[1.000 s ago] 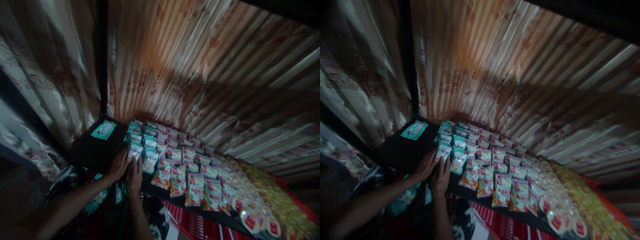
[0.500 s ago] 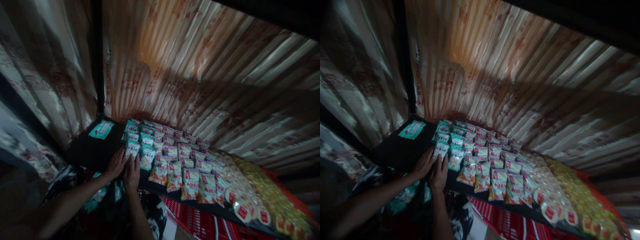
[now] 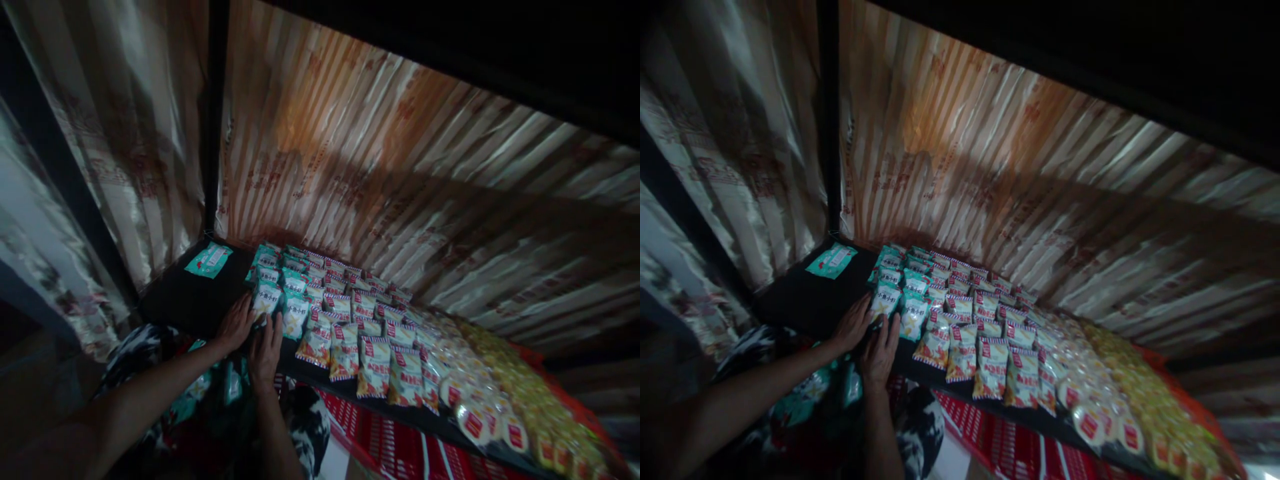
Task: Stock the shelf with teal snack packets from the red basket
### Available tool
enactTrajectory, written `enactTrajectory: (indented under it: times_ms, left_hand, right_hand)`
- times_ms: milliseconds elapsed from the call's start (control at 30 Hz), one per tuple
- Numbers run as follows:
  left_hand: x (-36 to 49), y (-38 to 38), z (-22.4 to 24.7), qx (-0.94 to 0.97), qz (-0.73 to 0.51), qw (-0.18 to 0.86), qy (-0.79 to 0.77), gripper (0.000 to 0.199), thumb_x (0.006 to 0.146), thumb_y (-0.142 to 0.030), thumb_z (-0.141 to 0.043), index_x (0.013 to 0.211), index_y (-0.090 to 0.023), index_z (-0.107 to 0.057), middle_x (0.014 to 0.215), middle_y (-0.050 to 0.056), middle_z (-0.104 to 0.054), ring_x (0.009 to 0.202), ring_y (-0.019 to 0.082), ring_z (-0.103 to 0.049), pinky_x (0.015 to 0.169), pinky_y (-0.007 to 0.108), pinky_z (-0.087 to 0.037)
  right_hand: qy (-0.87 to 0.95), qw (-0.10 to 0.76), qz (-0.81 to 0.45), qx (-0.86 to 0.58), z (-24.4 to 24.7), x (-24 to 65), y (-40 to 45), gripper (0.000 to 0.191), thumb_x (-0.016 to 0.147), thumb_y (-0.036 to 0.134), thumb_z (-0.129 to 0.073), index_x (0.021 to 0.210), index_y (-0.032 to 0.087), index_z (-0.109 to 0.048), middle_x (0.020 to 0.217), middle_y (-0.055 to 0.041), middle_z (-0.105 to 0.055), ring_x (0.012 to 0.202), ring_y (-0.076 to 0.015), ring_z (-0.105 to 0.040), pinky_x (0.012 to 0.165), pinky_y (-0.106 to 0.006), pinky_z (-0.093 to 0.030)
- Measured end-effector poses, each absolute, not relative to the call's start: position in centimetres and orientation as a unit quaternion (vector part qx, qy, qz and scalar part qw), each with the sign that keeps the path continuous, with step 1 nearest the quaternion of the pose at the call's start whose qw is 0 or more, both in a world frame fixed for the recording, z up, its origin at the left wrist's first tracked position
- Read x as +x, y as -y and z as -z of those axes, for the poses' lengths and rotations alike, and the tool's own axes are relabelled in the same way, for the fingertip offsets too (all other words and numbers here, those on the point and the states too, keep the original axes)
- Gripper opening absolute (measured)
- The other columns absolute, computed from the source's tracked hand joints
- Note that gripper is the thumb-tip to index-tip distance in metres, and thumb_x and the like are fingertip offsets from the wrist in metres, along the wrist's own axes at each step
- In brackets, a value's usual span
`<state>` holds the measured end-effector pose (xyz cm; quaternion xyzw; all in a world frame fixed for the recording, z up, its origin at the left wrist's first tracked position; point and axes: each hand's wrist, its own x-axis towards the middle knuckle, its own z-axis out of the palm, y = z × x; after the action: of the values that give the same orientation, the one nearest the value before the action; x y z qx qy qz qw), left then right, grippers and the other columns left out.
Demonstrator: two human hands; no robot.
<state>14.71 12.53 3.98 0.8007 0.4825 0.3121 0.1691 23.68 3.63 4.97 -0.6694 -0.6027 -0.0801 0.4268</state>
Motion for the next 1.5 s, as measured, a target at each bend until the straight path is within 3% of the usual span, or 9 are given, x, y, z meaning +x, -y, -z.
enactTrajectory:
  times_ms: [533,767,1000,1233,1500]
  left_hand:
    - [13.1,-9.6,-2.8,0.792,-0.339,0.155,-0.484,0.050,0.092,-0.032,-0.025,0.133,-0.008,-0.039,0.139,0.016,-0.044,0.131,0.022,-0.039,0.108,0.040,-0.035]
    - [10.4,-5.9,-1.6,0.850,-0.316,0.117,-0.405,0.050,0.090,-0.018,-0.028,0.139,-0.017,-0.035,0.141,0.009,-0.044,0.132,0.018,-0.036,0.107,0.039,-0.037]
    - [8.3,-3.5,-1.9,0.886,-0.266,0.086,-0.371,0.056,0.083,-0.008,-0.033,0.139,-0.013,-0.035,0.146,0.009,-0.037,0.137,0.019,-0.026,0.109,0.037,-0.034]
    - [9.7,-3.5,-2.6,0.841,-0.309,0.132,-0.425,0.048,0.089,-0.018,-0.030,0.135,-0.014,-0.041,0.139,0.012,-0.047,0.132,0.021,-0.038,0.106,0.042,-0.037]
    - [11.0,-5.1,-3.3,0.799,-0.335,0.169,-0.470,0.044,0.090,-0.027,-0.031,0.130,-0.016,-0.046,0.128,0.012,-0.057,0.120,0.021,-0.051,0.101,0.041,-0.042]
  right_hand:
    - [0.643,0.422,0.097,-0.632,-4.8,22.0,-0.2,0.048,0.089,0.013,-0.035,0.136,0.016,-0.037,0.143,-0.0168,-0.034,0.134,-0.0251,-0.031,0.098,-0.048,-0.044]
    - [0.674,0.414,0.088,-0.606,-3.6,20.4,2.0,0.049,0.084,0.012,-0.040,0.132,0.017,-0.044,0.132,-0.0163,-0.047,0.124,-0.0244,-0.044,0.092,-0.045,-0.049]
    - [0.680,0.409,0.056,-0.606,-1.9,19.4,3.5,0.050,0.081,0.011,-0.039,0.131,0.016,-0.044,0.126,-0.0163,-0.052,0.119,-0.0231,-0.048,0.090,-0.044,-0.049]
    - [0.655,0.435,0.077,-0.614,-2.5,20.3,3.0,0.043,0.086,0.016,-0.039,0.128,0.017,-0.046,0.124,-0.0166,-0.053,0.117,-0.0228,-0.050,0.089,-0.043,-0.049]
    - [0.588,0.450,0.082,-0.666,-4.9,21.8,1.1,0.041,0.089,0.017,-0.034,0.128,0.016,-0.045,0.134,-0.0165,-0.043,0.125,-0.0243,-0.041,0.095,-0.046,-0.044]
